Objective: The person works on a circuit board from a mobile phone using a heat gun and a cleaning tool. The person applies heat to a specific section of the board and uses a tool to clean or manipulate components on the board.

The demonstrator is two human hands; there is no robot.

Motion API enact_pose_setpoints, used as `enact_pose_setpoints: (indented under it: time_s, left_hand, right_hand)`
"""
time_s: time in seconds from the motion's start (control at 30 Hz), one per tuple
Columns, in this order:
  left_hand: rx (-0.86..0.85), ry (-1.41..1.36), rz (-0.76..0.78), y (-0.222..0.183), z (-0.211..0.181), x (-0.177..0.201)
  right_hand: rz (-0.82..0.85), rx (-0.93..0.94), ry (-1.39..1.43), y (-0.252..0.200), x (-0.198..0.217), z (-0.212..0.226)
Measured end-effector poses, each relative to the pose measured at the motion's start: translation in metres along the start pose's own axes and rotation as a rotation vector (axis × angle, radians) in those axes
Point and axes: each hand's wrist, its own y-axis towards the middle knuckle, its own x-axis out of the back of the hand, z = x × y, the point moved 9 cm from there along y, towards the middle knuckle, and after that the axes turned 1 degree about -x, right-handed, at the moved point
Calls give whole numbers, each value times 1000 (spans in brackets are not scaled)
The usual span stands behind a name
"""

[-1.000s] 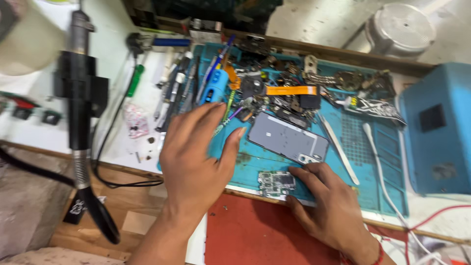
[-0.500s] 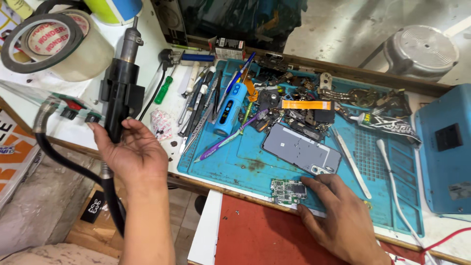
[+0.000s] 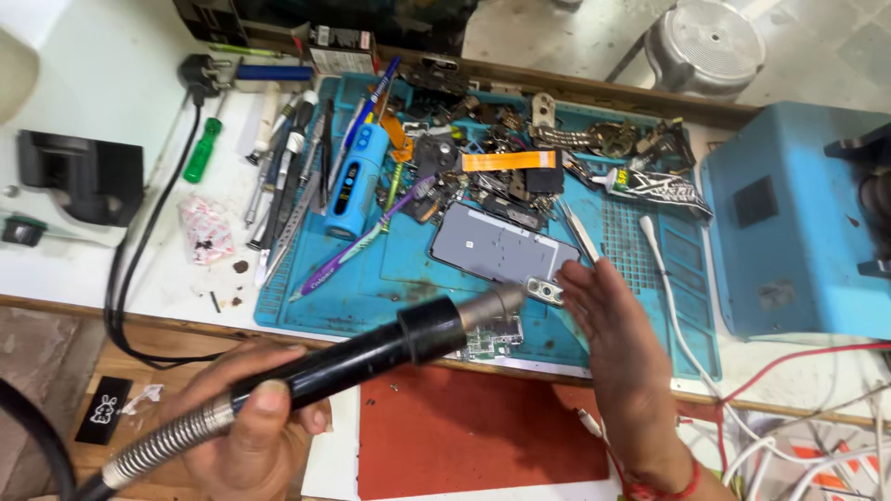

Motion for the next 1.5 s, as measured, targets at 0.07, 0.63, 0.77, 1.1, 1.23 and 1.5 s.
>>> enact_pose_setpoints:
  time_s: [0.07,0.63,0.77,1.1,1.23,1.5]
  left_hand:
    - [-95,432,315,5,-18,-22]
    - [-307,49,548,22,-4,-124]
    - [12,-126,270,87,34,-102]
    - [-12,-11,370,79,58,-95]
    - [-139,221,313,73,53,-98]
    - [-32,69,321,60,49,-101]
  right_hand:
    - [167,458,-567,-18,-28,45]
    - [161,525,-895,-12,-36,51]
    - [240,319,-1094,6,-40,28]
    - [387,333,-1194,12,-60,24]
    - [355,274,-1146,14,-52,21]
    - [313,140,-1041,16,-33,15]
